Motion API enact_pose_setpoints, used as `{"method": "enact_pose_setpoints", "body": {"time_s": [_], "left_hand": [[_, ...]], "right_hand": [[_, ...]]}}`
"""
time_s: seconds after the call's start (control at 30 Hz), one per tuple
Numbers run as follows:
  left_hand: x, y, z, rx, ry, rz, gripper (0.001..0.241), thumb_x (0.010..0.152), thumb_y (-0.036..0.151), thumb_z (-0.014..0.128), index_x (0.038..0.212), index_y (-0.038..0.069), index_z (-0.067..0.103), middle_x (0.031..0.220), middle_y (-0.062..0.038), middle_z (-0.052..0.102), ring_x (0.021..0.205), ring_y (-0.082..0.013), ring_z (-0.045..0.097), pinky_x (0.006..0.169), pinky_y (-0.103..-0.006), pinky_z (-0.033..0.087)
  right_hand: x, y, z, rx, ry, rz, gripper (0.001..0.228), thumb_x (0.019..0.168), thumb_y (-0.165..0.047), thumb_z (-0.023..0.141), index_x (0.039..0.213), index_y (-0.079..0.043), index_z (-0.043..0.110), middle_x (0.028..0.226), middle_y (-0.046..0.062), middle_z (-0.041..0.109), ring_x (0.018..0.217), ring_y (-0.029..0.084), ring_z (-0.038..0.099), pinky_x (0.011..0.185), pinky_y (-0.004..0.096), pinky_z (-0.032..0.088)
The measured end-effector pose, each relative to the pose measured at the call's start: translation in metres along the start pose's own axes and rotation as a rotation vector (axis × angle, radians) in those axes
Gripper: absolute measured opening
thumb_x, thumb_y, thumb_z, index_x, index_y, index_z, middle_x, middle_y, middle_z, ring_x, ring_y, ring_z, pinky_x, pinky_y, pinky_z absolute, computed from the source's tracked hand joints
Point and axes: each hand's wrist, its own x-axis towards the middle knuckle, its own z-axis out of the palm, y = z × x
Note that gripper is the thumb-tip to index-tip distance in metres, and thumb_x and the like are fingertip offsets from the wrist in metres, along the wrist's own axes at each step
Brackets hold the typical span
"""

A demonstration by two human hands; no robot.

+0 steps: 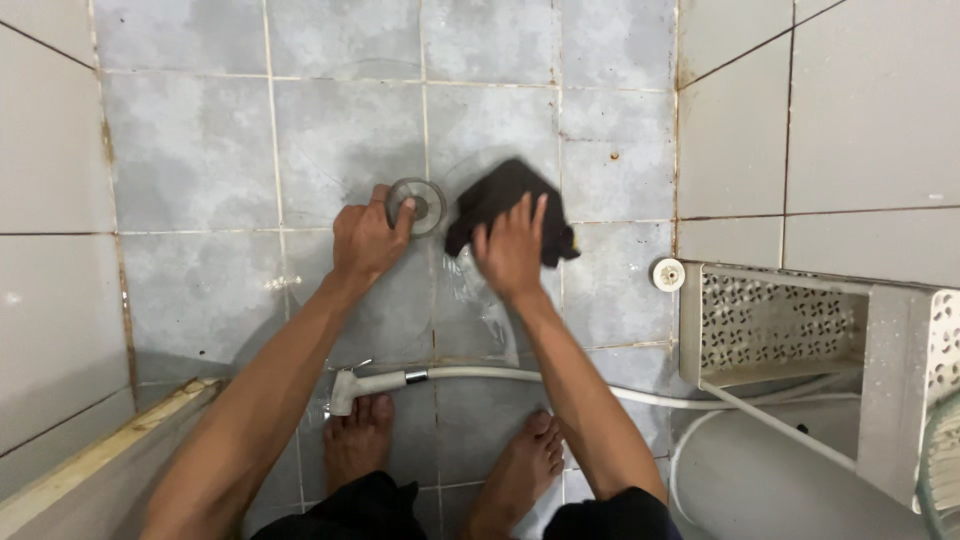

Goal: The person rinses a fan cage with a handheld shower head and wipes it with a cloth. They then rinse and wipe the fan blades and the central hub on the tiled floor.

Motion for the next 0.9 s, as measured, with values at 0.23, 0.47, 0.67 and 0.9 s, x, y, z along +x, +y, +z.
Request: {"method": "enact_pose_setpoints", "body": {"time_s": [0.23, 0.47, 0.67, 0.9], "left_hand": [[0.0, -0.001, -0.001, -0.029, 0.066, -0.211, 0.047, 0.101, 0.047, 0.057, 0.111, 0.002, 0.066, 0.079, -0.025, 0.071, 0.082, -0.0472, 0.067, 0.079, -0.0567, 0.051], [-0.002, -0.012, -0.003, 0.031, 0.143, -0.118, 0.048, 0.103, 0.047, 0.057, 0.114, 0.002, 0.068, 0.078, -0.027, 0.07, 0.077, -0.0482, 0.067, 0.076, -0.0561, 0.052], [0.017, -0.014, -0.023, 0.059, 0.038, -0.101, 0.048, 0.101, 0.046, 0.057, 0.114, 0.001, 0.068, 0.077, -0.026, 0.071, 0.076, -0.046, 0.069, 0.077, -0.0546, 0.053], [0.019, -0.023, -0.02, 0.012, -0.016, -0.151, 0.049, 0.1, 0.049, 0.055, 0.117, 0.004, 0.068, 0.084, -0.026, 0.072, 0.086, -0.047, 0.068, 0.083, -0.0545, 0.052]], "right_hand": [[0.006, 0.01, -0.012, -0.118, 0.049, 0.11, 0.042, 0.1, -0.025, 0.06, 0.103, 0.015, 0.069, 0.124, 0.037, 0.061, 0.138, 0.051, 0.043, 0.125, 0.064, 0.009], [-0.005, -0.058, -0.003, 0.063, -0.189, -0.185, 0.035, 0.089, -0.026, 0.065, 0.094, 0.007, 0.074, 0.112, 0.025, 0.066, 0.135, 0.045, 0.046, 0.122, 0.068, 0.009], [-0.045, -0.043, -0.021, 0.058, -0.125, -0.396, 0.045, 0.087, -0.029, 0.064, 0.112, 0.007, 0.072, 0.123, 0.023, 0.066, 0.135, 0.041, 0.047, 0.125, 0.058, 0.012], [-0.091, -0.003, -0.045, 0.017, -0.485, -0.236, 0.039, 0.092, -0.027, 0.062, 0.104, 0.009, 0.07, 0.121, 0.028, 0.064, 0.139, 0.045, 0.045, 0.127, 0.056, 0.012]]}}
